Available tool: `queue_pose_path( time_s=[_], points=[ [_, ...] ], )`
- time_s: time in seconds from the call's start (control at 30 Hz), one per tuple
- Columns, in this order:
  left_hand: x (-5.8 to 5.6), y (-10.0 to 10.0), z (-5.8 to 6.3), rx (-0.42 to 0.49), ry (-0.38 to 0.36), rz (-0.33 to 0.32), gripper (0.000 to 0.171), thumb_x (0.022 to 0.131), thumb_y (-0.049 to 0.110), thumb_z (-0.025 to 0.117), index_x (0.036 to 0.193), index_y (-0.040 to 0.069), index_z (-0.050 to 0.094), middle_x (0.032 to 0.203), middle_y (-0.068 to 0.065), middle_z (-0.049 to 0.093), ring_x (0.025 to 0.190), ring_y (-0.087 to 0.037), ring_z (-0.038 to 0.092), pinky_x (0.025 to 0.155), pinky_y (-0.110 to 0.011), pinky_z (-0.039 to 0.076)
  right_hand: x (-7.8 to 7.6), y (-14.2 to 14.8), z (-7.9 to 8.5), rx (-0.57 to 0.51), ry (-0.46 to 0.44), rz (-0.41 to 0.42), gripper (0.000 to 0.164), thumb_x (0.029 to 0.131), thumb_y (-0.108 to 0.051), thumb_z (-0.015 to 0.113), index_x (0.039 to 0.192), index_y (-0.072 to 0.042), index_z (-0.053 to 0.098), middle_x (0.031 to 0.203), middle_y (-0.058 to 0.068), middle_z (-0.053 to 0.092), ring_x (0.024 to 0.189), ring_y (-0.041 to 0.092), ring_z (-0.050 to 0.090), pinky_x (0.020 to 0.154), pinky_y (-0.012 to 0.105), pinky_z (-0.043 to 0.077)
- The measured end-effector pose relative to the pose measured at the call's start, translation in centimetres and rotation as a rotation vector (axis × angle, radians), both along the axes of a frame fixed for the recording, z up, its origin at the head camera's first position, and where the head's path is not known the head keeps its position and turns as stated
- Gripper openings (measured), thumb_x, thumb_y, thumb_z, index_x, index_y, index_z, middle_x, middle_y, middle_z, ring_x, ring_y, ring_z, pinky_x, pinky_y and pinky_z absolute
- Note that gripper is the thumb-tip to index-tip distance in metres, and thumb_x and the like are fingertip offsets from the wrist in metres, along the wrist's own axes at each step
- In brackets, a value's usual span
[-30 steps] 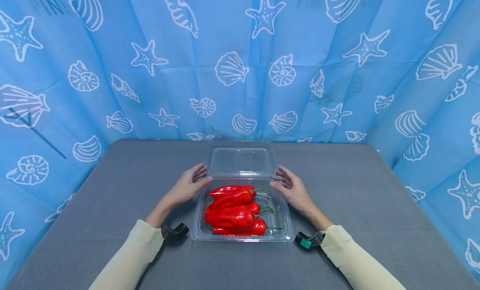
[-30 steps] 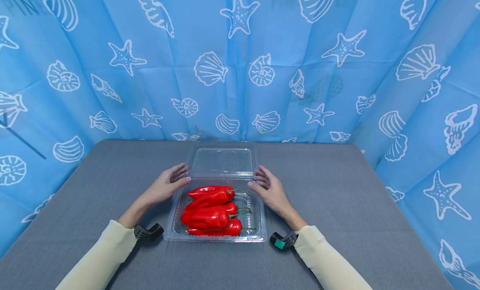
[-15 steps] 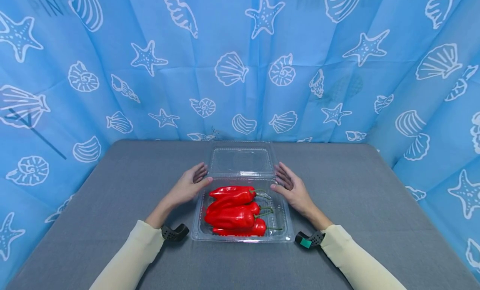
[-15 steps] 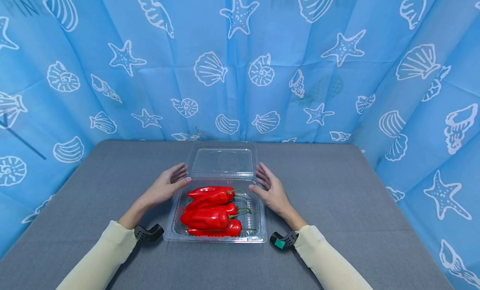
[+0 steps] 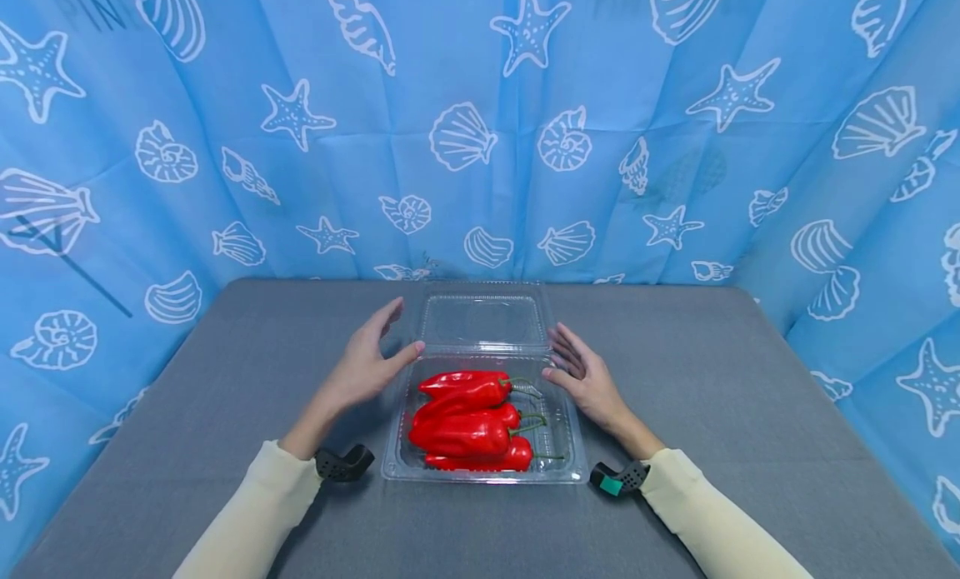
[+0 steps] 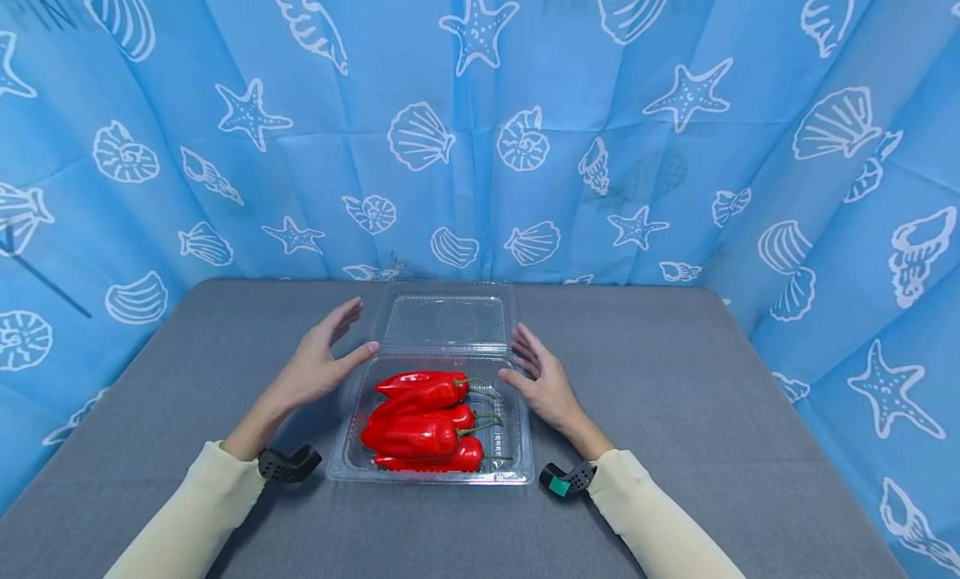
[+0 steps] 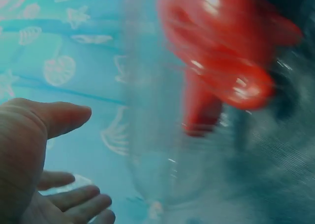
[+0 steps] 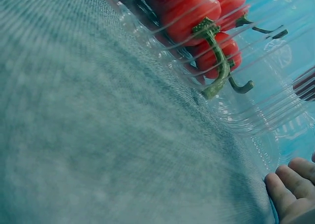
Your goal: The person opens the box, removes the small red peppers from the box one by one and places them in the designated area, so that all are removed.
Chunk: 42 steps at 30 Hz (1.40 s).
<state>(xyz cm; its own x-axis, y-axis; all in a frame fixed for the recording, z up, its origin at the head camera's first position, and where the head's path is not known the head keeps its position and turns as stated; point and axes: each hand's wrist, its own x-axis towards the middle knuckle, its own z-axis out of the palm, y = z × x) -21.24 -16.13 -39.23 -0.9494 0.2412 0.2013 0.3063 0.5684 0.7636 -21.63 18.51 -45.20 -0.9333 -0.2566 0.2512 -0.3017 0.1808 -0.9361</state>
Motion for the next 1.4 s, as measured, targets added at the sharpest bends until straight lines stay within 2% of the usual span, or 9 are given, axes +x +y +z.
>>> queue_pose_path(
  time_s=[0.1, 0.17, 0.4, 0.5, 0.63, 0.8, 0.97, 1.23, 1.4],
  points=[
    [0.5, 0.3, 0.9, 0.002, 0.072, -0.058, 0.072, 0.092, 0.021, 0.076, 0.153, 0.004, 0.041, 0.149, -0.019, 0.048, 0.136, -0.037, 0.047, 0.108, -0.056, 0.041, -0.1, 0.0, 0.0, 0.000, -0.002, -0.004, 0.077, 0.094, 0.003, 0.064, 0.157, 0.009, 0.020, 0.159, 0.029, 0.030, 0.144, 0.045, 0.033, 0.114, 0.043, 0.034],
    [0.9, 0.6, 1.4, 0.021, 0.074, -0.149, 0.065, 0.091, 0.018, 0.076, 0.148, 0.006, 0.048, 0.143, -0.017, 0.054, 0.130, -0.037, 0.053, 0.106, -0.057, 0.044, -0.1, 0.0, 0.0, -0.002, -0.001, -0.003, 0.077, 0.094, 0.003, 0.065, 0.157, 0.008, 0.020, 0.159, 0.029, 0.030, 0.145, 0.044, 0.033, 0.114, 0.043, 0.035],
    [2.3, 1.8, 2.2, 0.205, -0.148, -0.567, 0.060, 0.090, 0.013, 0.074, 0.145, 0.002, 0.052, 0.140, -0.015, 0.059, 0.125, -0.036, 0.059, 0.100, -0.061, 0.047, 0.0, 0.1, 0.0, 0.002, 0.009, 0.003, 0.077, 0.095, 0.002, 0.064, 0.157, 0.007, 0.020, 0.159, 0.029, 0.030, 0.145, 0.045, 0.033, 0.113, 0.040, 0.035],
    [2.5, 2.3, 2.0, 0.226, -0.223, -0.673, 0.059, 0.091, 0.012, 0.073, 0.145, 0.000, 0.052, 0.138, -0.017, 0.060, 0.123, -0.034, 0.060, 0.101, -0.057, 0.048, 0.0, 0.0, -0.1, -0.005, 0.011, 0.006, 0.077, 0.094, 0.002, 0.065, 0.157, 0.007, 0.020, 0.159, 0.029, 0.030, 0.144, 0.045, 0.033, 0.113, 0.038, 0.036],
    [2.7, 2.9, 1.6, 0.217, -0.285, -0.766, 0.058, 0.091, 0.011, 0.072, 0.144, -0.002, 0.052, 0.136, -0.021, 0.060, 0.122, -0.033, 0.061, 0.103, -0.053, 0.048, -0.1, 0.0, -0.1, -0.007, 0.011, 0.007, 0.078, 0.094, 0.001, 0.065, 0.157, 0.007, 0.020, 0.159, 0.029, 0.030, 0.144, 0.045, 0.034, 0.113, 0.038, 0.036],
    [2.8, 3.3, 1.3, 0.161, -0.341, -0.821, 0.062, 0.091, 0.013, 0.073, 0.146, -0.003, 0.050, 0.140, -0.019, 0.059, 0.125, -0.023, 0.059, 0.104, -0.042, 0.049, 0.0, 0.1, -0.1, 0.004, 0.016, 0.005, 0.077, 0.095, 0.001, 0.064, 0.157, 0.007, 0.020, 0.159, 0.029, 0.030, 0.144, 0.045, 0.033, 0.113, 0.041, 0.035],
    [2.9, 3.5, 1.0, 0.080, -0.362, -0.811, 0.063, 0.089, 0.018, 0.075, 0.146, 0.001, 0.052, 0.141, -0.007, 0.058, 0.126, -0.014, 0.055, 0.102, -0.032, 0.049, 0.0, 0.1, -0.1, 0.006, 0.020, 0.008, 0.076, 0.095, 0.001, 0.064, 0.157, 0.008, 0.020, 0.159, 0.029, 0.030, 0.144, 0.045, 0.033, 0.114, 0.044, 0.034],
    [3.0, 3.6, 0.6, -0.004, -0.274, -0.820, 0.052, 0.088, 0.014, 0.077, 0.138, 0.011, 0.064, 0.135, 0.001, 0.062, 0.124, -0.016, 0.050, 0.098, -0.034, 0.052, 0.0, 0.0, 0.0, 0.012, 0.025, 0.005, 0.076, 0.095, 0.001, 0.064, 0.157, 0.008, 0.021, 0.159, 0.029, 0.030, 0.145, 0.045, 0.033, 0.114, 0.044, 0.034],
    [3.0, 3.7, 0.5, -0.004, -0.260, -0.810, 0.049, 0.087, 0.012, 0.078, 0.135, 0.011, 0.067, 0.132, 0.001, 0.065, 0.122, -0.017, 0.051, 0.097, -0.034, 0.052, 0.0, 0.0, -0.1, 0.013, 0.018, 0.002, 0.076, 0.095, 0.002, 0.064, 0.157, 0.008, 0.020, 0.159, 0.029, 0.030, 0.145, 0.045, 0.033, 0.114, 0.044, 0.034]
  ],
)
